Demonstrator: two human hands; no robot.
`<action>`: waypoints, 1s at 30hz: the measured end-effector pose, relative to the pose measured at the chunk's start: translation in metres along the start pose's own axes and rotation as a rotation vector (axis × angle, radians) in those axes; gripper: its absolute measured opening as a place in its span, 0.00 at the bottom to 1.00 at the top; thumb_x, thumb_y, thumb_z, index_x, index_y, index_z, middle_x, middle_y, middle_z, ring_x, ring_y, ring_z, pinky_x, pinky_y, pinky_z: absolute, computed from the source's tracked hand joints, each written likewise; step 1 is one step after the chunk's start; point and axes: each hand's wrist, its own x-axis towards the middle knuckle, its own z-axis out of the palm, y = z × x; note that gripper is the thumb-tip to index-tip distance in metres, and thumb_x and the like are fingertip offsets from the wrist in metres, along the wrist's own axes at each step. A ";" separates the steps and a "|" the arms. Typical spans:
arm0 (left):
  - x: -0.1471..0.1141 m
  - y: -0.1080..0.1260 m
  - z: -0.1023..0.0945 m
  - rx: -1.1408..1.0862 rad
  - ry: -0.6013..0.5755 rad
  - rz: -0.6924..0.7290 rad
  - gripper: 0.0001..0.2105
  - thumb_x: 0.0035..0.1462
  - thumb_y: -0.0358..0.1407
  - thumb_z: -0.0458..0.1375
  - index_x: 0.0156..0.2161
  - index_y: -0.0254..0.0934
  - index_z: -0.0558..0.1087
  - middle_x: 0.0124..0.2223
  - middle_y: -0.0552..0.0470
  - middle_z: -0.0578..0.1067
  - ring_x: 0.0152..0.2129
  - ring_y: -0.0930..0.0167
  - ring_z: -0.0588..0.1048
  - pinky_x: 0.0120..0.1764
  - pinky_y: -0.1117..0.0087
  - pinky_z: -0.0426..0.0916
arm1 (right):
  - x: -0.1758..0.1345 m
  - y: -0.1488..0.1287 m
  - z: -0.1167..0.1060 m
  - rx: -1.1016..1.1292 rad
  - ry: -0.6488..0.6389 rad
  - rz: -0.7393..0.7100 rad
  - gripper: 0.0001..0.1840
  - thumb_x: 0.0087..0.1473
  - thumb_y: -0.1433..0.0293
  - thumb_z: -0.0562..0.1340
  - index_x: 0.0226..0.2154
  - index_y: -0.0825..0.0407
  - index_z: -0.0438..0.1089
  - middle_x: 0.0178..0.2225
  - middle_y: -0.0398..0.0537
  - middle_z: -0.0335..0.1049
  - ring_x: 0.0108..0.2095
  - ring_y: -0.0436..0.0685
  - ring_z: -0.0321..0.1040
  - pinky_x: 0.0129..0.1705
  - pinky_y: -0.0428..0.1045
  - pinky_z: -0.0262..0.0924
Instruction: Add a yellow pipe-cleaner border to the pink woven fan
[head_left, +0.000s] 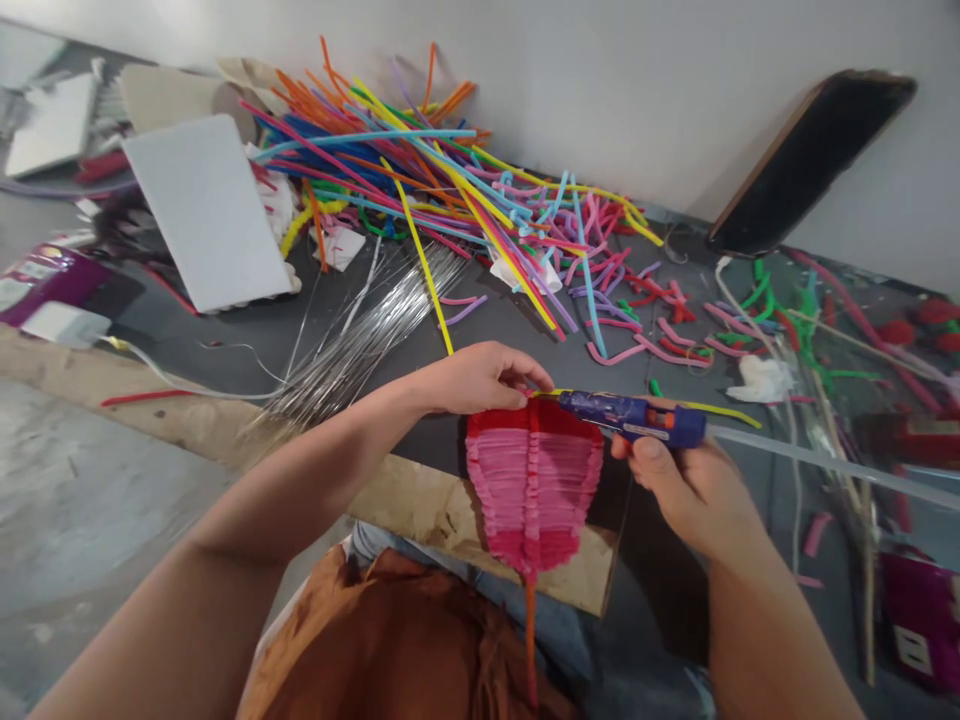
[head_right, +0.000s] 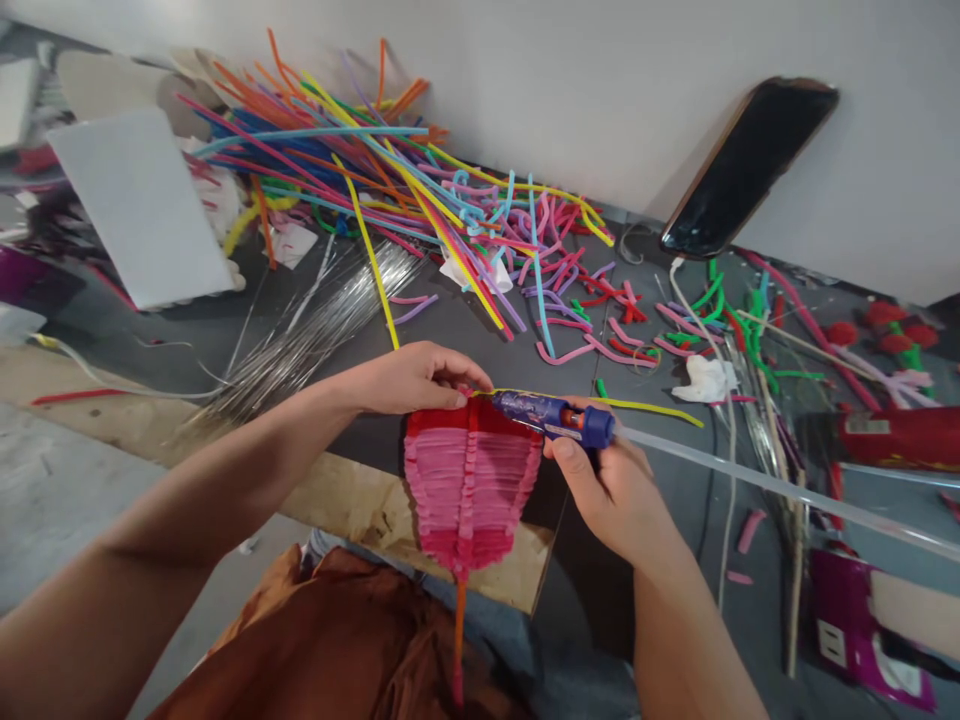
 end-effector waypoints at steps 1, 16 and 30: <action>0.000 0.000 0.000 -0.003 0.004 -0.004 0.17 0.47 0.28 0.55 0.44 0.36 0.76 0.29 0.56 0.74 0.25 0.76 0.69 0.29 0.76 0.61 | 0.000 -0.001 0.001 -0.035 -0.007 -0.016 0.17 0.56 0.54 0.56 0.29 0.48 0.72 0.25 0.51 0.70 0.35 0.63 0.71 0.33 0.54 0.66; 0.002 -0.003 0.002 0.045 0.026 0.026 0.18 0.45 0.26 0.55 0.42 0.39 0.78 0.29 0.57 0.76 0.26 0.76 0.70 0.31 0.75 0.60 | -0.002 -0.006 0.010 -0.360 0.119 -0.184 0.20 0.55 0.53 0.55 0.42 0.51 0.66 0.39 0.56 0.70 0.31 0.61 0.70 0.30 0.53 0.64; 0.001 0.002 0.002 0.085 0.026 0.009 0.18 0.46 0.25 0.55 0.42 0.38 0.78 0.31 0.56 0.77 0.27 0.74 0.71 0.31 0.74 0.61 | 0.000 -0.006 0.001 -0.312 0.023 -0.212 0.16 0.59 0.60 0.52 0.39 0.51 0.69 0.41 0.55 0.71 0.37 0.60 0.72 0.37 0.52 0.66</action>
